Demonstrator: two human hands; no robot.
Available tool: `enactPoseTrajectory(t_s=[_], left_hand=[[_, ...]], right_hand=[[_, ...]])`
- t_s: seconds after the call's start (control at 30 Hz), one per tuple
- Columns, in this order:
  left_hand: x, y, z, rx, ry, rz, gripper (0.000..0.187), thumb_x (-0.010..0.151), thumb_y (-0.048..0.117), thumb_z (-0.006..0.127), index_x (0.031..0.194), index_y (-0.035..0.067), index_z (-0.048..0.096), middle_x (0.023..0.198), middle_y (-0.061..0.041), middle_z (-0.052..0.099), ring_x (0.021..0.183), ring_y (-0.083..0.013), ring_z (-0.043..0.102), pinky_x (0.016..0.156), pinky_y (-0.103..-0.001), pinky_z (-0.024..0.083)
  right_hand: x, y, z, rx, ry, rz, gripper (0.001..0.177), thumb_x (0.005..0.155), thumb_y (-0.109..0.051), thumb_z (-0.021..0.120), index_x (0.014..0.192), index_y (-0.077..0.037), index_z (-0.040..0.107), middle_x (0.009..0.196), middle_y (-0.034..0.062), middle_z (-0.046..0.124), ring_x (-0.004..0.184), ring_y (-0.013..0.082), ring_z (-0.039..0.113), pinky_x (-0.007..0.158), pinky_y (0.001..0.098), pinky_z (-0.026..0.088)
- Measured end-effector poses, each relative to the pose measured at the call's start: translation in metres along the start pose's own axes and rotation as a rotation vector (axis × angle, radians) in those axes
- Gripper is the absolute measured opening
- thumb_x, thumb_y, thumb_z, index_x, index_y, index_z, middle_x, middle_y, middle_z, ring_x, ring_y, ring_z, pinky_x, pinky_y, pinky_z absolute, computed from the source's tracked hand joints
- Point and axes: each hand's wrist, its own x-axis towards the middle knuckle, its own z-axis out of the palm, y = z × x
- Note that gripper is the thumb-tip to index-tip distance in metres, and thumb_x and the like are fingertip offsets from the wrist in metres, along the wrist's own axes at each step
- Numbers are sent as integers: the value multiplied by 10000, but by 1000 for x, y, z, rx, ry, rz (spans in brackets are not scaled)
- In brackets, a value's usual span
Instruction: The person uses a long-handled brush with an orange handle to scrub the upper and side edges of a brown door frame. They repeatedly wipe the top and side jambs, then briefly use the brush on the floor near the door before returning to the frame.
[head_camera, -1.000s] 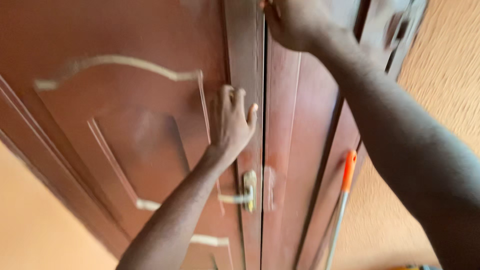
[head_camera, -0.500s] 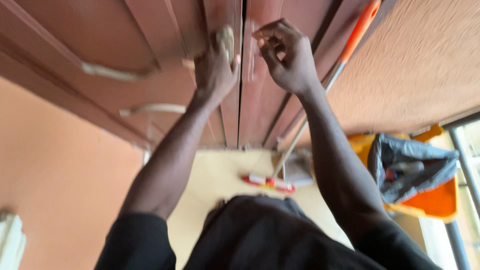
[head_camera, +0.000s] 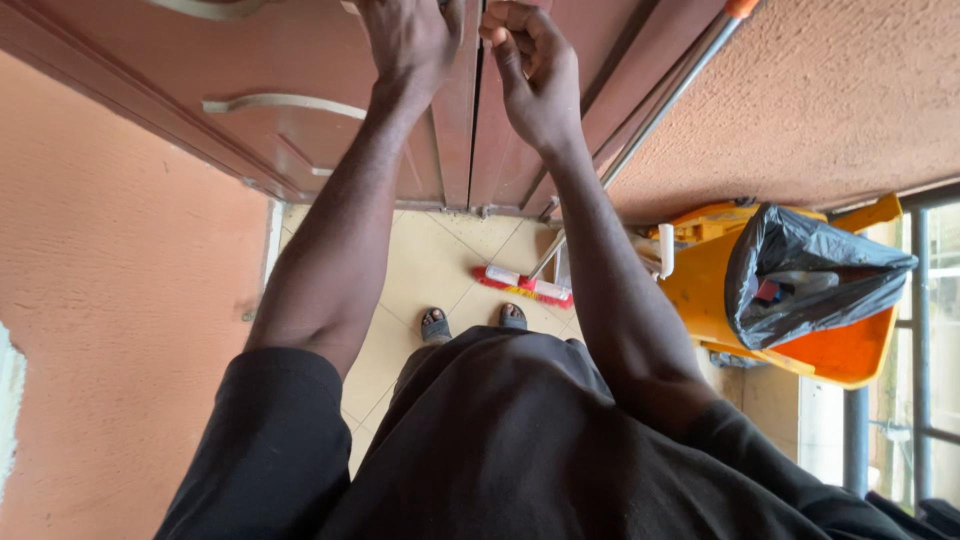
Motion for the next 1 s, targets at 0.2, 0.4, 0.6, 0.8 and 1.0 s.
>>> enactPoseTrajectory(t_s=[0.2, 0.4, 0.6, 0.8, 1.0], left_hand=[[-16, 8, -4, -15, -18, -45, 182, 944, 244, 703, 809, 132, 656, 616, -13, 643, 608, -266, 622, 776, -509, 398], [-68, 23, -70, 179, 38, 182, 280, 1052, 335, 734, 907, 110, 653, 836, -76, 660, 834, -266, 617, 978, -495, 415], [-151, 103, -137, 221, 275, 92, 306, 1085, 308, 716, 1224, 54, 619, 1475, -171, 491, 1436, -370, 353, 1246, -585, 294], [-189, 188, -133, 201, 97, -45, 174, 957, 234, 752, 1047, 110, 670, 1326, -50, 619, 1337, -322, 484, 1153, -553, 325], [-214, 190, -138, 351, 126, -167, 111, 994, 179, 736, 1014, 85, 680, 1372, -108, 599, 1414, -433, 425, 1217, -565, 307]], right_hand=[[-12, 1, -42, -113, 125, -74, 279, 1148, -253, 575, 1247, 1, 634, 1183, 160, 728, 1115, 201, 744, 974, 335, 613], [-36, 6, -122, -601, 658, -184, 221, 1137, -266, 607, 1195, -53, 611, 1148, 50, 601, 981, 142, 602, 816, 307, 507], [-53, 34, -154, -683, 636, 2, 445, 1130, -354, 689, 1391, -50, 496, 1310, 106, 508, 1176, 191, 562, 970, 403, 515], [-49, 69, -151, -510, 555, -35, 627, 1097, -373, 720, 1462, -4, 368, 1340, 146, 481, 1228, 215, 541, 965, 406, 555], [-40, 77, -159, -116, 363, 170, 266, 1120, -235, 700, 1079, -50, 513, 846, 51, 623, 754, 133, 645, 705, 287, 558]])
